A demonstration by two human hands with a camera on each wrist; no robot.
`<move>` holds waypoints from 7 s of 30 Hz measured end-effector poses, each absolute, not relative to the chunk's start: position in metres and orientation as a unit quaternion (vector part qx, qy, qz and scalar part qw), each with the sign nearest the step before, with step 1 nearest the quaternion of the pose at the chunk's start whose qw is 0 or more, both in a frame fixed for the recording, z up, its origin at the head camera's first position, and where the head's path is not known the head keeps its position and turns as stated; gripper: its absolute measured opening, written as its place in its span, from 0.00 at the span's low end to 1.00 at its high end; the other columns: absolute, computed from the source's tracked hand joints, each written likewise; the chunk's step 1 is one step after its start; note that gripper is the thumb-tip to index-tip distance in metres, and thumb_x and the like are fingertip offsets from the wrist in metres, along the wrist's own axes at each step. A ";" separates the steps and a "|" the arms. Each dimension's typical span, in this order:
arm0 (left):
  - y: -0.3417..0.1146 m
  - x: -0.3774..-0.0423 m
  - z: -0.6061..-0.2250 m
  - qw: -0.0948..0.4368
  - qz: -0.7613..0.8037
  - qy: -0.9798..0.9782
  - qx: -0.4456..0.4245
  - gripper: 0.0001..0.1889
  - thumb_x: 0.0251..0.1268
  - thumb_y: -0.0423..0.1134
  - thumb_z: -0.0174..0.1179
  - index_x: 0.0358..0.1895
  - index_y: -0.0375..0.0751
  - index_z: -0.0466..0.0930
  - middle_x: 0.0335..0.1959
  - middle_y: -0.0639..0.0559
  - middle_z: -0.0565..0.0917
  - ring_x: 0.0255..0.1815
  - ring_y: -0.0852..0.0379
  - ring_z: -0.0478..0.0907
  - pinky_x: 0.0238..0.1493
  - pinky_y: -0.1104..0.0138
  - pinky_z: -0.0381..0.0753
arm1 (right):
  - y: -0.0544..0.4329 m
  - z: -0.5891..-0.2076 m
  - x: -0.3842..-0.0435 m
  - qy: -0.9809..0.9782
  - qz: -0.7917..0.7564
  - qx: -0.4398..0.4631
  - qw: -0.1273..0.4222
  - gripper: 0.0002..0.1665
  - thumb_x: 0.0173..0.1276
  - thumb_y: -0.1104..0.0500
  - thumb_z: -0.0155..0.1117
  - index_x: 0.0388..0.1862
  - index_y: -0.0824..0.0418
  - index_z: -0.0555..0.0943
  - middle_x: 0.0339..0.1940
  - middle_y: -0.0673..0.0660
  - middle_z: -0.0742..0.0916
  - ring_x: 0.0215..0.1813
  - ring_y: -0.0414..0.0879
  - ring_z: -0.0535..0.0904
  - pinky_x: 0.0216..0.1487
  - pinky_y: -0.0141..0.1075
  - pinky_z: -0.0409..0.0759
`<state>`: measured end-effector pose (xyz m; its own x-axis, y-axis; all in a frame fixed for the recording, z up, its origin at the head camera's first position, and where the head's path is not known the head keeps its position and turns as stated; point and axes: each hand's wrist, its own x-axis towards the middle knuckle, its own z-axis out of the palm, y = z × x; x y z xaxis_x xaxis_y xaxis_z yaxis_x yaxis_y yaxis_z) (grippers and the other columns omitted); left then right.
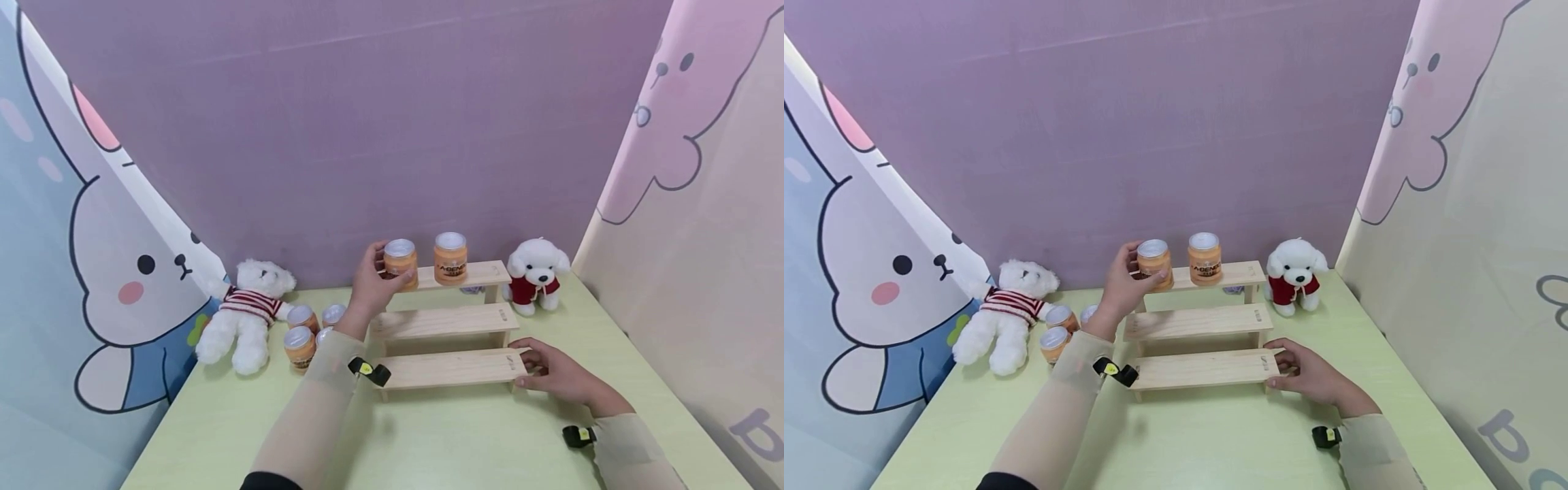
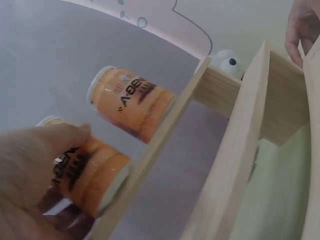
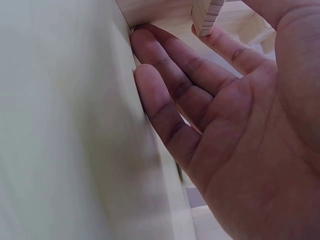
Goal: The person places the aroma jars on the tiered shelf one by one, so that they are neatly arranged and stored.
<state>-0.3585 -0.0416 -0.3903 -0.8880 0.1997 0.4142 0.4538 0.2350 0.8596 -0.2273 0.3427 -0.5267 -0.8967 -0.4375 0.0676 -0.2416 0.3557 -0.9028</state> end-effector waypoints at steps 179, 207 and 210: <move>-0.249 -0.299 -0.536 0.122 -0.541 -0.830 -0.059 0.44 0.61 0.25 0.73 0.78 0.36 0.59 0.64 0.32 0.71 0.61 0.30 0.75 0.66 0.42 0.76 | 0.344 -0.529 -0.228 0.839 -0.506 -0.182 0.088 0.39 0.69 0.57 0.76 0.74 0.61 0.69 0.54 0.62 0.88 0.48 0.52 0.85 0.43 0.38 0.84; -0.244 -0.296 -0.540 0.129 -0.544 -0.828 -0.041 0.42 0.63 0.28 0.74 0.78 0.39 0.60 0.62 0.35 0.72 0.61 0.35 0.77 0.65 0.46 0.78 | 0.345 -0.531 -0.228 0.840 -0.501 -0.191 0.085 0.39 0.70 0.57 0.76 0.74 0.60 0.69 0.54 0.61 0.88 0.49 0.50 0.86 0.45 0.38 0.85; -0.244 -0.296 -0.541 0.131 -0.543 -0.829 -0.039 0.42 0.63 0.28 0.74 0.78 0.39 0.60 0.61 0.35 0.72 0.61 0.35 0.77 0.65 0.46 0.79 | 0.345 -0.530 -0.228 0.841 -0.498 -0.191 0.085 0.39 0.70 0.56 0.76 0.74 0.60 0.69 0.54 0.61 0.88 0.49 0.50 0.86 0.45 0.38 0.84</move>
<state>-0.2962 -0.2437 -0.5412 -0.9624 -0.0781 0.2602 0.2073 0.4077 0.8893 -0.2283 0.3452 -0.5303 -0.9126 -0.4059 0.0480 -0.2373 0.4305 -0.8709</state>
